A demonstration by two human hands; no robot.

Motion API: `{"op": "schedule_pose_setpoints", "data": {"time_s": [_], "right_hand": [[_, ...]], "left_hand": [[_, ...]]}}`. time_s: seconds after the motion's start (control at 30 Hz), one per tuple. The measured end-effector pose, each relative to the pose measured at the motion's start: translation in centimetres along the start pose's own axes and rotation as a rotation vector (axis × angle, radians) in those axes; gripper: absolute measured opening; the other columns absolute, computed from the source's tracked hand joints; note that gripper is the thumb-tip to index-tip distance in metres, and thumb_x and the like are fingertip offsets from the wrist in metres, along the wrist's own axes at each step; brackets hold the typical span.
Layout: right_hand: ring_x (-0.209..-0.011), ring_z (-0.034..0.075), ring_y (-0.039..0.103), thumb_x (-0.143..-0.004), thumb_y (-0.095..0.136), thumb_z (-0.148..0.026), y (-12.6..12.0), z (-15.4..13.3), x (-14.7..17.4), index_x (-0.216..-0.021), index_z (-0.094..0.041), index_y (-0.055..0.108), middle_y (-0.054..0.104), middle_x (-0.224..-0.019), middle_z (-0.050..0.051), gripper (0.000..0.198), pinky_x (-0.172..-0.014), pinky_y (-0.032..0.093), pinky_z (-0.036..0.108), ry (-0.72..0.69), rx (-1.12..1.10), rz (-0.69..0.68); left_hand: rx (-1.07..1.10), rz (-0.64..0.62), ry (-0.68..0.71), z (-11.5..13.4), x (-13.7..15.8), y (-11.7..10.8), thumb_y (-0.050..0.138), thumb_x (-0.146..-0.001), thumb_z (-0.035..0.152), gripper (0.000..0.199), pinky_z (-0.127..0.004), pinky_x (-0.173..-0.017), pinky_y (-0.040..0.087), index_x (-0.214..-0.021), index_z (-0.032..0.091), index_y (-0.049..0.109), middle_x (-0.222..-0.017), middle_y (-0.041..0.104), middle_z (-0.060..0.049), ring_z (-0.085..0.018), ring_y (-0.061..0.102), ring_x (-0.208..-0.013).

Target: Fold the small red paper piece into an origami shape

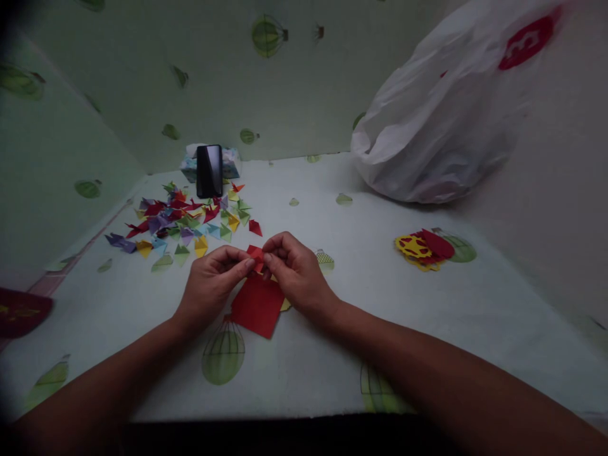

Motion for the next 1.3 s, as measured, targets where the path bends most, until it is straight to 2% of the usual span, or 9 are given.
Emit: {"op": "schedule_pose_setpoints", "data": {"time_s": [0.17, 0.53, 0.83, 1.13, 1.3], "right_hand": [[-0.057, 0.012, 0.061, -0.085, 0.064, -0.027, -0.10, 0.20, -0.03, -0.093, -0.023, 0.050, 0.059, -0.065, -0.006, 0.017, -0.055, 0.047, 0.026, 0.053, -0.024, 0.020], [-0.057, 0.012, 0.061, -0.084, 0.064, -0.027, 0.09, -0.06, 0.18, -0.089, -0.023, 0.048, 0.059, -0.063, -0.006, 0.017, -0.058, 0.048, 0.027, 0.051, -0.028, 0.018], [-0.069, 0.012, 0.059, -0.081, 0.068, -0.025, 0.44, -0.14, 0.05, -0.092, -0.022, 0.052, 0.058, -0.076, -0.003, 0.020, -0.063, 0.048, 0.027, 0.008, -0.034, -0.053], [-0.066, 0.011, 0.058, -0.080, 0.066, -0.018, 0.53, -0.12, -0.01, -0.090, -0.023, 0.049, 0.058, -0.074, -0.004, 0.020, -0.062, 0.047, 0.026, 0.034, -0.084, -0.059], [-0.064, 0.011, 0.057, -0.082, 0.066, -0.022, 0.41, -0.04, -0.10, -0.090, -0.024, 0.048, 0.056, -0.073, -0.005, 0.020, -0.059, 0.046, 0.025, 0.042, -0.058, -0.051]], "left_hand": [[-0.005, -0.003, 0.004, 0.15, 0.11, 0.07, 0.077, -0.075, 0.032, 0.018, -0.023, -0.060, 0.049, -0.074, 0.016, 0.067, -0.070, 0.069, -0.001, -0.012, 0.063, -0.064], [-0.049, 0.045, 0.017, 0.18, 0.36, -0.01, 0.077, -0.074, 0.030, 0.017, -0.023, -0.058, 0.048, -0.071, 0.017, 0.066, -0.068, 0.068, -0.001, -0.012, 0.061, -0.062], [-0.075, 0.047, 0.056, 0.18, 0.19, -0.18, 0.076, -0.075, 0.029, 0.015, -0.024, -0.061, 0.050, -0.072, 0.017, 0.066, -0.070, 0.069, -0.001, -0.012, 0.062, -0.064], [-0.106, 0.036, 0.095, 0.54, 0.35, -0.08, 0.076, -0.076, 0.029, 0.015, -0.023, -0.062, 0.051, -0.073, 0.018, 0.067, -0.071, 0.070, -0.001, -0.013, 0.064, -0.065], [-0.144, 0.036, 0.114, 0.84, 0.28, -0.23, 0.077, -0.075, 0.029, 0.015, -0.021, -0.060, 0.050, -0.073, 0.017, 0.068, -0.071, 0.070, -0.001, -0.012, 0.063, -0.064]]}}
Point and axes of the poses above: each hand's wrist, its own x-axis away from the middle knuckle, its own y-axis out of the palm, z = x × y, the point moved 5 cm from there along -x, towards the middle knuckle
